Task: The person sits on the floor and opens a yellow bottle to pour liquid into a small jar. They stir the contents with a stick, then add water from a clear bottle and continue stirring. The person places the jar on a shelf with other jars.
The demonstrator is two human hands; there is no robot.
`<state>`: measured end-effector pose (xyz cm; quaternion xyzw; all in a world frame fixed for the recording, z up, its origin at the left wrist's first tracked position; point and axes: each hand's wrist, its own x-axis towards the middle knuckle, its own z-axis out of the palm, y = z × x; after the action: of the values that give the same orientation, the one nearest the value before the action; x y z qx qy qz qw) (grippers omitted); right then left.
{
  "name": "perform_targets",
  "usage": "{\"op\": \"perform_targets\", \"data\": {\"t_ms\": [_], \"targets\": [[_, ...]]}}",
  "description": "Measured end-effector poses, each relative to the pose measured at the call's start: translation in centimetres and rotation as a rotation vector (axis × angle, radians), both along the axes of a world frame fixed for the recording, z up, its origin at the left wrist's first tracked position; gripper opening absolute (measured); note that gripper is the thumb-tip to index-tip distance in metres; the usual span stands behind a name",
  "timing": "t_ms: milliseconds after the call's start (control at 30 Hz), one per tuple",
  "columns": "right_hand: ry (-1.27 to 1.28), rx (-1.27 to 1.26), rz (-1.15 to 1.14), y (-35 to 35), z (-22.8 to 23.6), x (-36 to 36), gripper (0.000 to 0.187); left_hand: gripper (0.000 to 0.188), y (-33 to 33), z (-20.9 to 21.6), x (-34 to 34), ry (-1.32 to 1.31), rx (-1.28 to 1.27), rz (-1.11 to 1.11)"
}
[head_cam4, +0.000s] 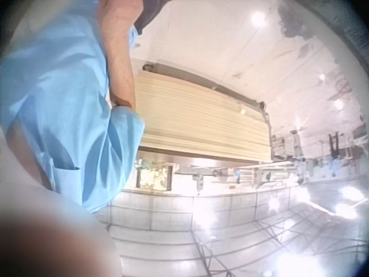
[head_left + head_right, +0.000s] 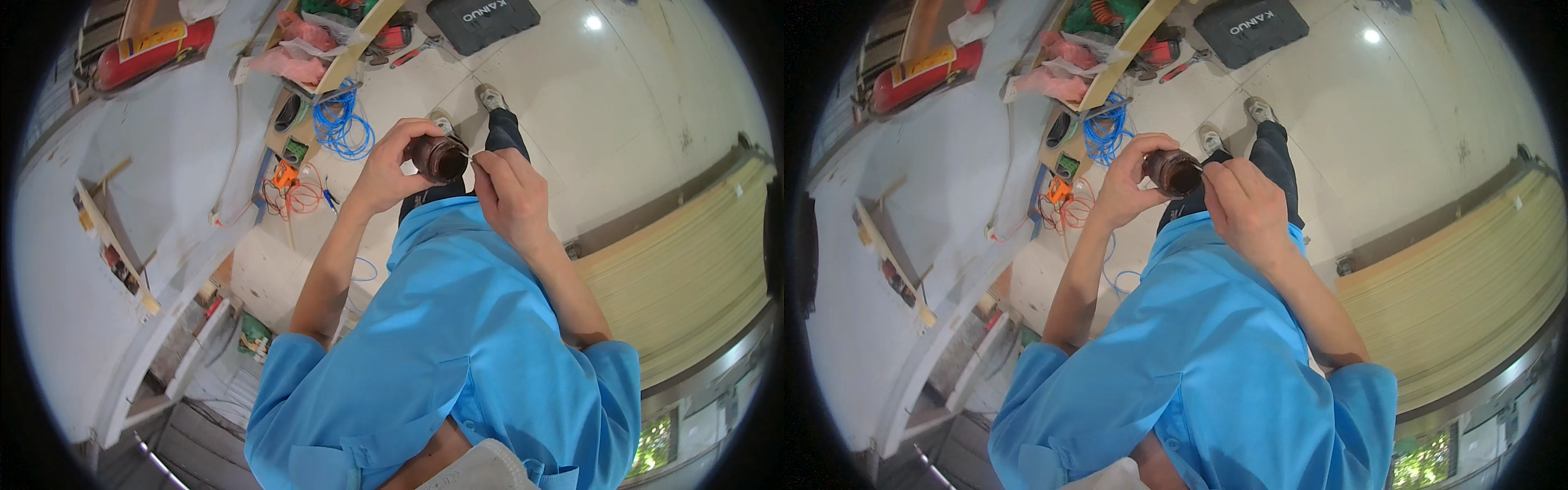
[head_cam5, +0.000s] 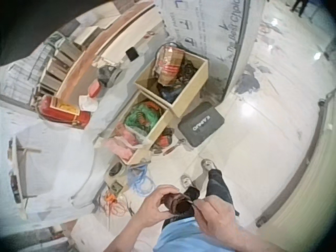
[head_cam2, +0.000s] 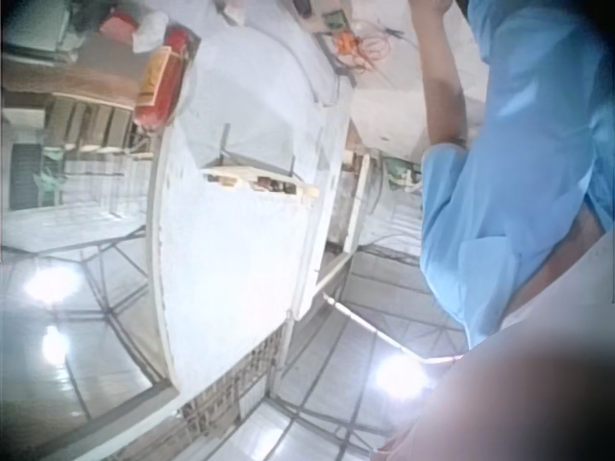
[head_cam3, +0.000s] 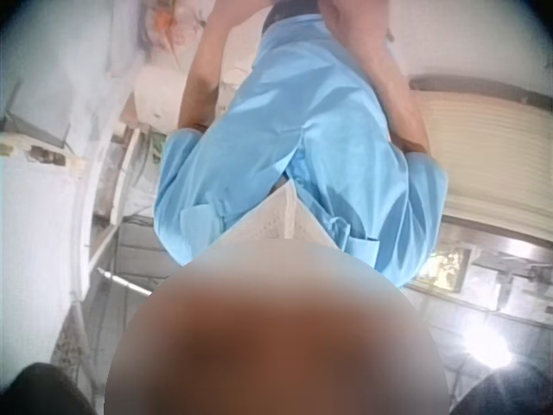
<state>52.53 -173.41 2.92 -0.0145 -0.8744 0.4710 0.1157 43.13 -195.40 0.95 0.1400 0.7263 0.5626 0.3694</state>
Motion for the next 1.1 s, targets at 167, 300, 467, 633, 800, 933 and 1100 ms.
{"op": "perform_targets", "data": {"t_ms": [167,300,467,633,800,933,1100], "targets": [[-0.243,-0.258,-0.104,-4.5,0.0,2.1,0.018,0.073,-2.5,-1.0,-1.0,-0.056,0.031,-0.127],[-0.129,-0.106,-0.283,-7.6,-1.1,2.6,0.014,0.07,-4.1,-1.3,-2.0,-0.08,0.062,-0.158],[-0.161,-0.323,-0.309,-9.2,-1.9,3.6,0.013,0.074,-5.2,-1.8,-2.9,-0.224,0.034,-0.246],[-0.166,-0.245,-0.31,-9.6,-2.2,4.6,0.012,0.079,-5.3,-1.9,-3.3,-0.32,-0.009,-0.297],[-0.119,-0.173,-0.42,-10.0,-2.6,5.4,0.009,0.083,-5.5,-2.6,-3.1,-0.428,0.033,-0.31],[-0.15,-0.284,-0.343,-9.8,-2.5,6.0,0.011,0.083,-5.7,-3.8,-2.3,-0.483,0.143,-0.308],[-0.188,-0.058,-0.325,-9.5,-2.4,6.5,0.011,0.077,-6.4,-4.4,-2.1,-0.52,0.129,-0.318]]}}
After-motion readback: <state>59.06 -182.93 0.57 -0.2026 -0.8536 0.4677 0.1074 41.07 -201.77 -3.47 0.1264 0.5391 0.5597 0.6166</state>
